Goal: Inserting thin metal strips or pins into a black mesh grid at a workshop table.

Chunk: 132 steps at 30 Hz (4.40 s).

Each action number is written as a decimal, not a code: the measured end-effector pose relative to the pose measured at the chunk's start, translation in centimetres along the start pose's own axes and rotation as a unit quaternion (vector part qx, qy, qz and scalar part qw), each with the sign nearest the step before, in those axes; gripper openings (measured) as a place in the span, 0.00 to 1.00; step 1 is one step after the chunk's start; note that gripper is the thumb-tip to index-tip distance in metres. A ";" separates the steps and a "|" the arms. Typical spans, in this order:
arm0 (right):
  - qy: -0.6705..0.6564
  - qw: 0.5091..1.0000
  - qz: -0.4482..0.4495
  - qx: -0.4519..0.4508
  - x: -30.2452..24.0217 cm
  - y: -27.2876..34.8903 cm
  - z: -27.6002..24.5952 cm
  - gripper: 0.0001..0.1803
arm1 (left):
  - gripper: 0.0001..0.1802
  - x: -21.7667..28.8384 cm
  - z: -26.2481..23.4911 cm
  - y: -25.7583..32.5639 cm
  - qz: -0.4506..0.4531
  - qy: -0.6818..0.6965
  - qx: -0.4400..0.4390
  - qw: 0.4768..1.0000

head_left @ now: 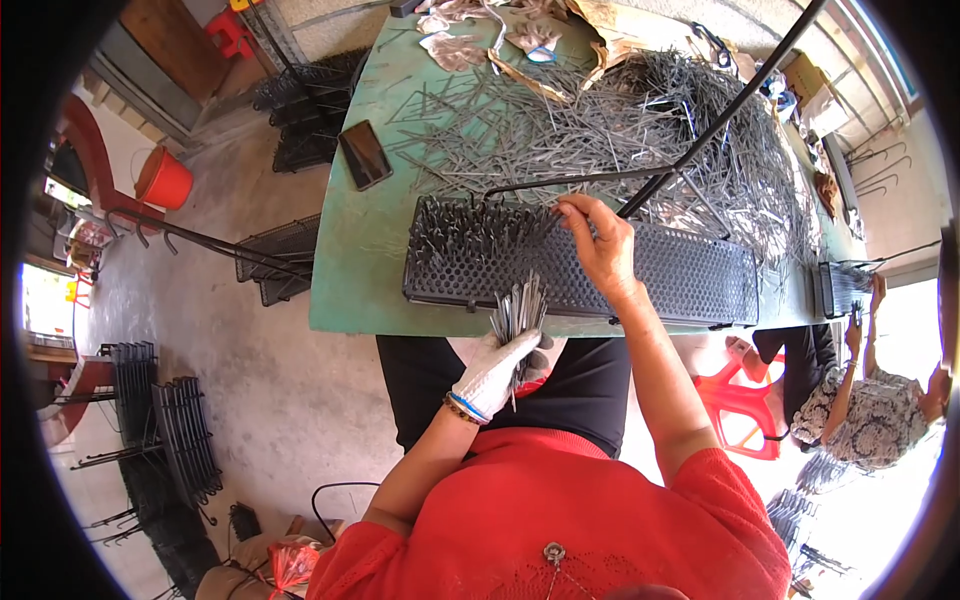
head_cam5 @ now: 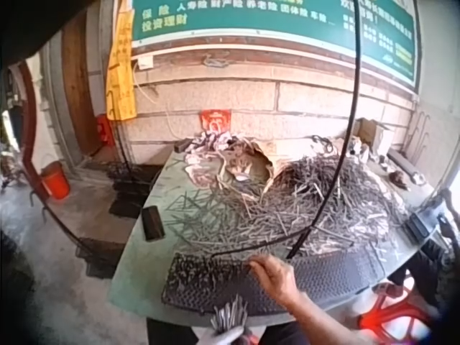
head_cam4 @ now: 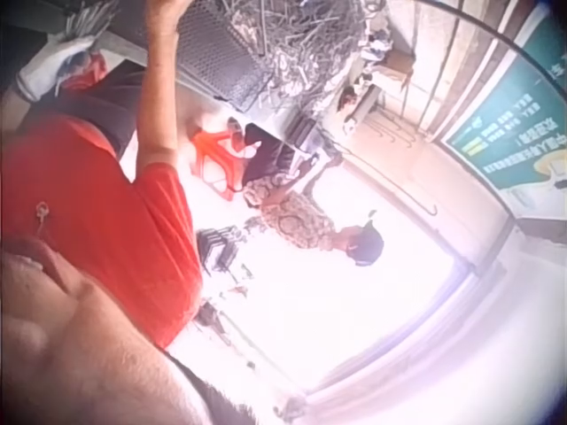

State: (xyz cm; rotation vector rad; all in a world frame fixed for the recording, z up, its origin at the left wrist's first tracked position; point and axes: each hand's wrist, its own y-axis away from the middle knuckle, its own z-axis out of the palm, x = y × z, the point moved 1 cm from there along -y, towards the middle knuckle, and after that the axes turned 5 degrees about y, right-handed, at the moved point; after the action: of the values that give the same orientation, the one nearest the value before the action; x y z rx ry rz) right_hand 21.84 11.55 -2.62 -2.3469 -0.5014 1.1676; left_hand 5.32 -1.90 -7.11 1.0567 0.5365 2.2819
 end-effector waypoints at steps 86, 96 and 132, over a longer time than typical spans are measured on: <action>-0.174 0.959 0.219 0.028 -4.1 0.8 0.9 0.11 | 0.10 1.2 -1.5 1.6 0.011 -0.068 0.000 0.998; -0.055 0.990 0.126 0.006 -3.1 0.6 2.1 0.08 | 0.11 1.1 -1.3 1.9 0.002 -0.086 0.012 0.996; 0.060 0.997 -0.028 -0.043 -3.7 1.5 2.5 0.12 | 0.13 0.7 -1.5 1.6 0.006 -0.067 0.014 0.998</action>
State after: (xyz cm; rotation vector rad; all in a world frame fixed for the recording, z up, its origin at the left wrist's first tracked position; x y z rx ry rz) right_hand 17.87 9.03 -2.44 -2.4431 -0.5811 0.9912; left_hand 3.22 -2.84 -6.70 1.2196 0.5101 2.1999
